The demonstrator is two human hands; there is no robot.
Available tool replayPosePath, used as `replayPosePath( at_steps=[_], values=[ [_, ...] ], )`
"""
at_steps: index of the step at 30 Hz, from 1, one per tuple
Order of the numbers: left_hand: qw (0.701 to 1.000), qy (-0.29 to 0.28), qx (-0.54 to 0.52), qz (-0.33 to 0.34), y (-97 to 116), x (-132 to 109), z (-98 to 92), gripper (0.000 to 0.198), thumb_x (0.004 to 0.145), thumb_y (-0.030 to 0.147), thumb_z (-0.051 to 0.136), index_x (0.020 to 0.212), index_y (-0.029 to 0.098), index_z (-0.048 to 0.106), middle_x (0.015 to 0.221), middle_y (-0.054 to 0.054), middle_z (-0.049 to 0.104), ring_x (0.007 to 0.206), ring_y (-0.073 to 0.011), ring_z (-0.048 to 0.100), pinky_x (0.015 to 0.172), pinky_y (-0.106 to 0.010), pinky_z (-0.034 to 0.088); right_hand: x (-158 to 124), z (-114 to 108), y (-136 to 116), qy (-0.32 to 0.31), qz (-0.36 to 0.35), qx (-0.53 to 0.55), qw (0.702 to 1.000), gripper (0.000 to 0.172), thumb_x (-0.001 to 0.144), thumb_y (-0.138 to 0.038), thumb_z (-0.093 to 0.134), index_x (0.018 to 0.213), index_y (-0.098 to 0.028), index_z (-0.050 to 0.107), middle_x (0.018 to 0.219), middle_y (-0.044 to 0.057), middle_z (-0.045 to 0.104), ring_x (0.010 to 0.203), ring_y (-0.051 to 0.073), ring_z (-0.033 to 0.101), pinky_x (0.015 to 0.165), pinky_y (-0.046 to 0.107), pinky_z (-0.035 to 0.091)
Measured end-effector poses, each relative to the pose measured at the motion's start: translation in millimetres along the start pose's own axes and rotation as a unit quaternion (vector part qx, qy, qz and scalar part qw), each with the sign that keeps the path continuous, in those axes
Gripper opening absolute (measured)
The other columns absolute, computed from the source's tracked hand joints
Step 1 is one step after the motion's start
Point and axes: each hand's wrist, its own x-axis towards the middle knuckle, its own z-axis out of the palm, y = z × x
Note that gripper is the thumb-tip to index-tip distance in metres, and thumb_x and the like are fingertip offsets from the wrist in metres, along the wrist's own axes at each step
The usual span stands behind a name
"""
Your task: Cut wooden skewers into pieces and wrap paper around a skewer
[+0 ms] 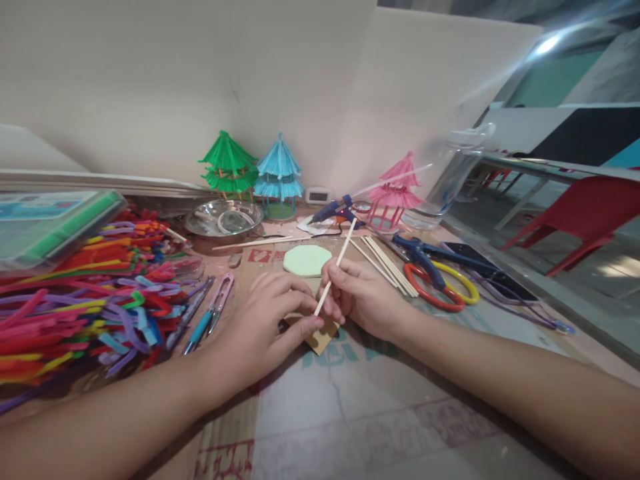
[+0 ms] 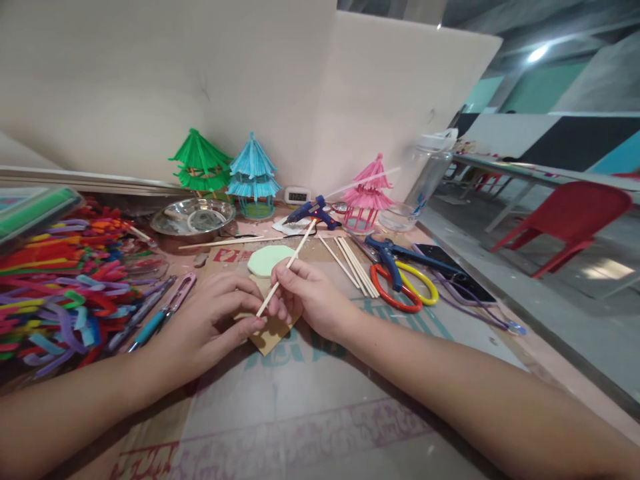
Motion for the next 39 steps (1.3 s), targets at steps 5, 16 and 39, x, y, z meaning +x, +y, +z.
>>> replayPosePath(
  at_steps=[5,16,39],
  values=[
    [1.0,0.0,-0.006,-0.018,1,0,0.4,0.012,0.09,0.022,0.054,0.083,0.021,0.064,0.092,0.0,0.065,0.093,-0.0164,0.056,0.086,-0.032,0.04,-1,3,0,0.01,-0.018,-0.027,0.999,0.037,0.075,-0.05,0.07,0.076,-0.017,0.054,0.052,-0.003,0.064,0.04,0.006,0.052,0.039,0.014,0.038],
    [0.999,0.002,-0.024,-0.037,-2,-1,-0.2,0.014,0.091,0.024,0.053,0.084,0.021,0.064,0.091,0.0,0.064,0.092,-0.0169,0.056,0.086,-0.033,0.041,-6,10,-2,0.036,-0.031,-0.116,0.992,0.043,0.073,-0.057,0.069,0.077,-0.019,0.05,0.053,-0.005,0.06,0.043,0.006,0.051,0.044,0.016,0.039],
    [0.998,-0.011,0.003,-0.056,-2,0,-0.3,0.019,0.096,0.024,0.04,0.085,0.021,0.055,0.088,-0.002,0.059,0.089,-0.0183,0.052,0.081,-0.032,0.04,1,-1,-7,0.027,0.047,0.048,0.997,0.021,0.088,-0.036,0.051,0.076,-0.019,0.052,0.05,0.001,0.063,0.039,0.01,0.051,0.037,0.017,0.037]
  ],
)
